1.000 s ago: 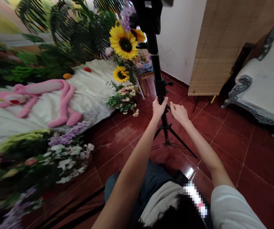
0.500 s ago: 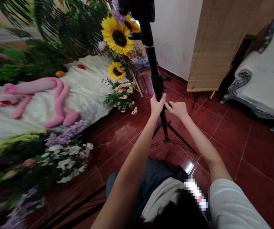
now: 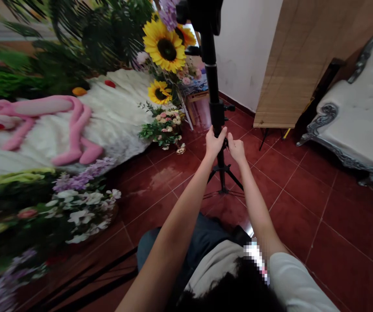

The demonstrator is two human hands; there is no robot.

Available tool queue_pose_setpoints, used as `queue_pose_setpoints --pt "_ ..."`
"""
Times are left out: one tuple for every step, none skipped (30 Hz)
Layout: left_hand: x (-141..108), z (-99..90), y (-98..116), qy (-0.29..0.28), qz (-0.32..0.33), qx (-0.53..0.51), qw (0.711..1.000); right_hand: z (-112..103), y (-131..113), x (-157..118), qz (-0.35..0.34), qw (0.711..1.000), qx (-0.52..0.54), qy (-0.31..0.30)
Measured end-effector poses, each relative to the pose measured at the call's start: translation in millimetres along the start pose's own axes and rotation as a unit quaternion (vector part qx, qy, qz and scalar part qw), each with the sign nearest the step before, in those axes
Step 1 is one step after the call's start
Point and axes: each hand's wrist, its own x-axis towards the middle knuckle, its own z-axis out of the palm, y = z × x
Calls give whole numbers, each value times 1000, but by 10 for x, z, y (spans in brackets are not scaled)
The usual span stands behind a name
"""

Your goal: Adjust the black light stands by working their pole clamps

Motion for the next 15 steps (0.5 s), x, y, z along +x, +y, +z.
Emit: queue_pose_setpoints --pt "-4 -25 2 -20 -4 -8 1000 -23 -20 -10 4 1000 2 -6" --pt "-14 -72 3 -44 -7 -20 999 -50 -41 -21 8 1000 5 -16" --pt "-32 -148 2 -68 -11 -34 997 -79 -62 -33 11 1000 7 -26" --pt "-64 -257 -3 -91 -20 -46 995 -105 -83 -46 14 999 10 -35" --pt "-112 -401 -12 -112 -38 -52 992 -127 -103 -58 16 999 10 -44" --pt "-179 -581 -25 -123 -63 -51 989 -142 -122 -69 19 999 9 -50" --pt "-266 -795 -38 -130 -95 -41 986 -151 -140 -80 22 998 6 -53" --pt "-375 -1039 -50 -131 -131 -25 982 -155 -158 -90 26 998 4 -55" --pt "-505 -1308 -57 -117 -153 -12 981 -155 -175 -97 31 998 0 -56" --pt "-652 -1596 -54 -98 -162 0 982 -153 -191 -102 35 998 -3 -59" --pt "-815 -1897 -41 -71 -165 15 984 -153 -205 -104 43 997 -4 -59" --pt "-993 -2205 -13 -41 -166 34 985 -154 -213 -102 52 997 -4 -54" --pt "-1182 -2515 30 -4 -166 58 984 -157 -214 -96 61 997 -1 -52" --pt "-1381 -2820 88 48 -166 99 980 -160 -203 -83 79 996 5 -36" --pt "-1590 -3115 163 95 -169 125 973 -157 -180 -62 93 996 6 -17"
